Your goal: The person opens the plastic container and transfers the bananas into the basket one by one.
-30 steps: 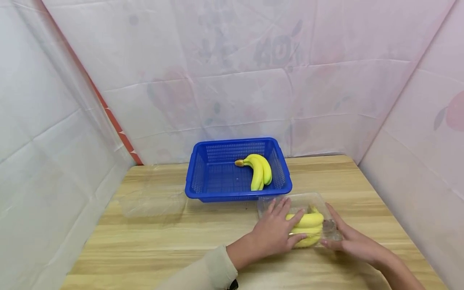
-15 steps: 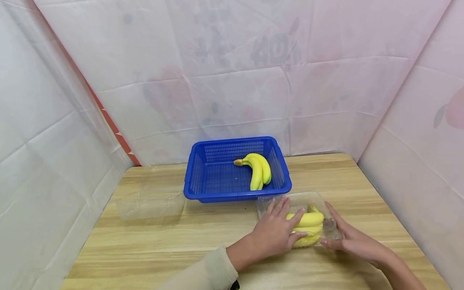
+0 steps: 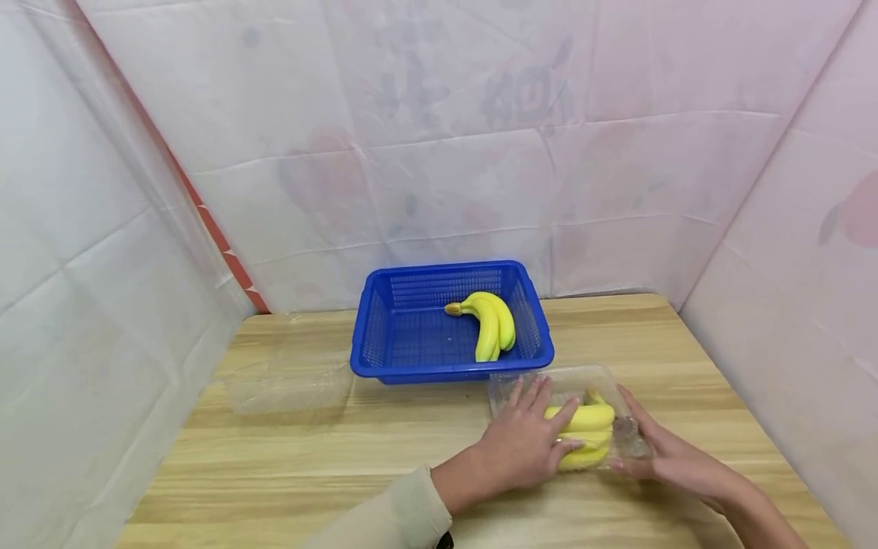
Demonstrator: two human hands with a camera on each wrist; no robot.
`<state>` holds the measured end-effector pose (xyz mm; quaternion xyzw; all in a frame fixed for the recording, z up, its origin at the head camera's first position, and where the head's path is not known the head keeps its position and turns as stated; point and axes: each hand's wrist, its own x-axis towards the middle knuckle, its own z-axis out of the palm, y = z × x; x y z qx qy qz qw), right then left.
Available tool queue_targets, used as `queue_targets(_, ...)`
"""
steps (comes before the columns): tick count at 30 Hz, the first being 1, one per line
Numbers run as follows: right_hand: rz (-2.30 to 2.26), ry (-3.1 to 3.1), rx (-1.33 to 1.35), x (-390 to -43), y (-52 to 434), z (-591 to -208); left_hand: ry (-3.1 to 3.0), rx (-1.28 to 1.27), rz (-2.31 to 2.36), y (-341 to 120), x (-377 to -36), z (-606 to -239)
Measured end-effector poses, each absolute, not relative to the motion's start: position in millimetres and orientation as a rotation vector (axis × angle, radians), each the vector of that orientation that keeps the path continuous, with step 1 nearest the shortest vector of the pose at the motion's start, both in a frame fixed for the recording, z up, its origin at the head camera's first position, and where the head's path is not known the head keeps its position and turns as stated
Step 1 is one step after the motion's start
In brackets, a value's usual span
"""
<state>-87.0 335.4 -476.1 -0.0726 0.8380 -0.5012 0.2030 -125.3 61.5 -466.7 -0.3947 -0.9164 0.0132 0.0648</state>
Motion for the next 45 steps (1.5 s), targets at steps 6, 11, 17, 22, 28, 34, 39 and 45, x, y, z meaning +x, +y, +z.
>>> queue_targets(6,-1.372,2.351,-0.208,-86.3,336.3,-477.0,-2.810,-1.219,-0.082,58.4,-130.3,-464.4)
queue_targets(11,-1.343,2.345,-0.185,-86.3,336.8,-476.5,-2.795,-1.211,-0.114,57.9,-133.5,-465.5)
queue_targets(17,-1.340,2.307,-0.154,-87.2,336.3,-474.1,-2.751,-1.206,-0.093,58.4,-133.4,-467.8)
queue_targets(22,-1.348,2.298,-0.145,-87.6,335.4,-471.8,-2.732,-1.206,-0.077,57.8,-133.9,-468.0)
queue_targets(28,-1.400,2.314,-0.199,-87.6,334.2,-471.9,-2.733,-1.204,-0.070,56.3,-133.7,-467.2)
queue_targets(34,-1.427,2.286,-0.207,-88.3,334.3,-472.3,-2.727,-1.212,-0.070,54.7,-132.8,-469.5)
queue_targets(39,-1.410,2.284,-0.194,-88.8,334.8,-472.0,-2.731,-1.220,-0.098,53.3,-131.2,-470.0)
queue_targets(45,-1.395,2.277,-0.236,-88.3,335.5,-471.6,-2.720,-1.218,-0.084,51.3,-129.2,-470.9)
